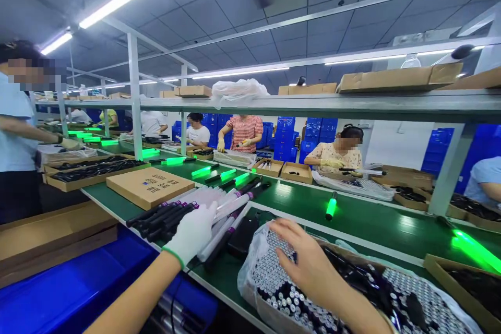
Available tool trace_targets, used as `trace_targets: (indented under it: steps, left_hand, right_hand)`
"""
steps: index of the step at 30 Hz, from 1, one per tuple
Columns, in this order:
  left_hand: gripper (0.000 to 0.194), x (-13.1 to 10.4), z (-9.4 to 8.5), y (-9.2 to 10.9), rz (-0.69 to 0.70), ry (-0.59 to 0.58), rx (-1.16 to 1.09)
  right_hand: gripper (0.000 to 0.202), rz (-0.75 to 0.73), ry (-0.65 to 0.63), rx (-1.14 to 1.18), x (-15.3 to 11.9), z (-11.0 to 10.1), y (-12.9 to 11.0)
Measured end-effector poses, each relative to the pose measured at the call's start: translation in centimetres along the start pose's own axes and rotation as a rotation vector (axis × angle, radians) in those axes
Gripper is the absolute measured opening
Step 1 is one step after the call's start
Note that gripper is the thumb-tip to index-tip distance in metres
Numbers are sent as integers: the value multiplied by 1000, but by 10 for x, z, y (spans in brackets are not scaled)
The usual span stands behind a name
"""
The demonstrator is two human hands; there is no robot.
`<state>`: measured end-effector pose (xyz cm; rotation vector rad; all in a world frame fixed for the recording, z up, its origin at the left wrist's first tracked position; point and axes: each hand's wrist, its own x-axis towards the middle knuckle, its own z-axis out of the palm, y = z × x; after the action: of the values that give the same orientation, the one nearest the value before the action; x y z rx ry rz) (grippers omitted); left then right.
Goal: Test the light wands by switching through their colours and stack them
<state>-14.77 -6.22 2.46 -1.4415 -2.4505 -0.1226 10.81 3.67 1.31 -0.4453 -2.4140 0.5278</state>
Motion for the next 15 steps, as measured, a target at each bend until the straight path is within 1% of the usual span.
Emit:
trace_targets:
  steps: [1, 2, 3, 5, 6, 7, 8, 9, 10, 11, 12, 13, 14, 15]
  left_hand:
    - [59, -4, -15, -6, 76, 21, 13]
    - [67, -7, -31, -12, 162, 33, 20]
    - [72, -7, -47, -18, 248, 40, 26]
    - [68, -4, -80, -30, 384, 43, 41]
    - [62, 1, -95, -36, 419, 56, 53]
    - [58, 7, -110, -42, 427, 90, 64]
    - [55, 13, -122, -46, 411, 150, 78]
    - [54, 20, -130, -50, 358, 232, 64]
    - [54, 26, -135, -51, 273, 318, -4]
    - [55, 31, -134, -50, 172, 390, -111]
    - [58, 35, -127, -47, 82, 424, -238]
    - [61, 36, -114, -43, 19, 410, -380]
    - [68, 36, -96, -36, 5, 348, -482]
    - [77, 34, -75, -29, 51, 249, -521]
  right_hand:
    - [65, -75, 37, -55, 28, 4, -1]
    - [77, -134, 39, -74, 53, 9, -3]
    - [81, -170, 16, -35, 74, 15, -5]
    - [76, -182, -30, 45, 106, 25, -10]
    - [70, -164, -48, 96, 118, 28, -12]
    - [63, -134, -54, 146, 129, 30, -12]
    - [55, -92, -50, 203, 139, 30, -12]
    - [47, -35, -38, 267, 149, 29, -10]
    - [38, 37, -18, 340, 160, 29, -8]
    - [29, 120, 2, 422, 171, 30, -6]
    - [20, 213, 16, 512, 182, 34, -4]
    - [15, 308, 24, 609, 192, 41, -1]
    - [16, 402, 29, 710, 201, 52, 1]
    - [19, 487, 33, 817, 208, 66, 3]
